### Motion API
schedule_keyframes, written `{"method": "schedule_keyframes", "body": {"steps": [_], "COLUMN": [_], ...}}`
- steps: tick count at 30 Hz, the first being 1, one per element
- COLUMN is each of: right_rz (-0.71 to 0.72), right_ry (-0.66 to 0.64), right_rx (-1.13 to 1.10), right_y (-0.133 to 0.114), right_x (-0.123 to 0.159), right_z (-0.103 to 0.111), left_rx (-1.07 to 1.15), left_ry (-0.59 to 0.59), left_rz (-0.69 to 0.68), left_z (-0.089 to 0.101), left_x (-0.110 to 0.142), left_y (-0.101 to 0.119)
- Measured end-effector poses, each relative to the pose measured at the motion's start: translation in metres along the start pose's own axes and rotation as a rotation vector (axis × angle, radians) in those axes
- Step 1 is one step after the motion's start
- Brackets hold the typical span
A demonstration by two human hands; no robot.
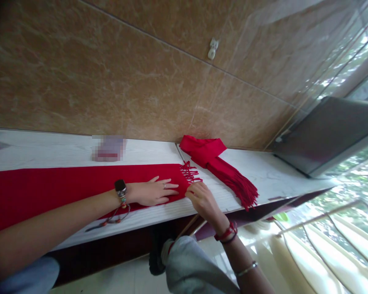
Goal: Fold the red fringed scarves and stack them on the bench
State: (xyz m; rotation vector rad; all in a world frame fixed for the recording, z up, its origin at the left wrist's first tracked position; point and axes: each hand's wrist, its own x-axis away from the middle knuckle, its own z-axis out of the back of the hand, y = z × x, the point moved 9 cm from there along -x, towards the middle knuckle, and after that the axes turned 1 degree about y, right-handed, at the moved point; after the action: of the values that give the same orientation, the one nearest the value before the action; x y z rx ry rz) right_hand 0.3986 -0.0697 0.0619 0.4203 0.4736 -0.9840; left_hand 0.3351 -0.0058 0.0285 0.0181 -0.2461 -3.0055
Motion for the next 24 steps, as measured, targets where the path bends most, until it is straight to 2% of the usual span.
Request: {"method": "schedule_keyframes", "body": {"steps": [4, 7, 10, 12, 16, 20, 22, 24], "right_rz": [-0.007, -0.079, -0.15, -0.161, -0.086, -0.044, -0.052, -0.063], "right_ry": [-0.087, -0.124, -0.081, -0.044, -0.009, 0.034, 0.015, -0.034], "right_rx": [-0.089, -0.186, -0.23, -0.223, -0.149, -0.087, -0.096, -0.118], "right_y": [0.0, 0.008, 0.018, 0.022, 0.019, 0.016, 0.017, 0.018], "right_x": [0.006, 0.01, 0.012, 0.013, 0.012, 0.011, 0.01, 0.01], "right_z": [-0.013, -0.02, -0.018, -0.016, -0.016, -0.013, -0.013, -0.014], "left_rx": [0.039, 0.054, 0.023, -0.037, -0.132, -0.047, -0.051, -0.113], "left_ry": [-0.023, 0.053, 0.105, 0.11, 0.115, 0.099, 0.102, 0.11], "left_rz": [0.076, -0.012, -0.148, -0.185, -0.19, -0.306, -0.257, -0.138], "left_z": [-0.002, 0.011, 0.017, 0.016, 0.017, 0.015, 0.014, 0.013], "left_x": [0.01, 0.007, -0.004, -0.01, -0.012, -0.007, -0.007, -0.008], "left_y": [-0.011, -0.004, 0.006, 0.006, 0.004, 0.015, 0.01, 0.0]}}
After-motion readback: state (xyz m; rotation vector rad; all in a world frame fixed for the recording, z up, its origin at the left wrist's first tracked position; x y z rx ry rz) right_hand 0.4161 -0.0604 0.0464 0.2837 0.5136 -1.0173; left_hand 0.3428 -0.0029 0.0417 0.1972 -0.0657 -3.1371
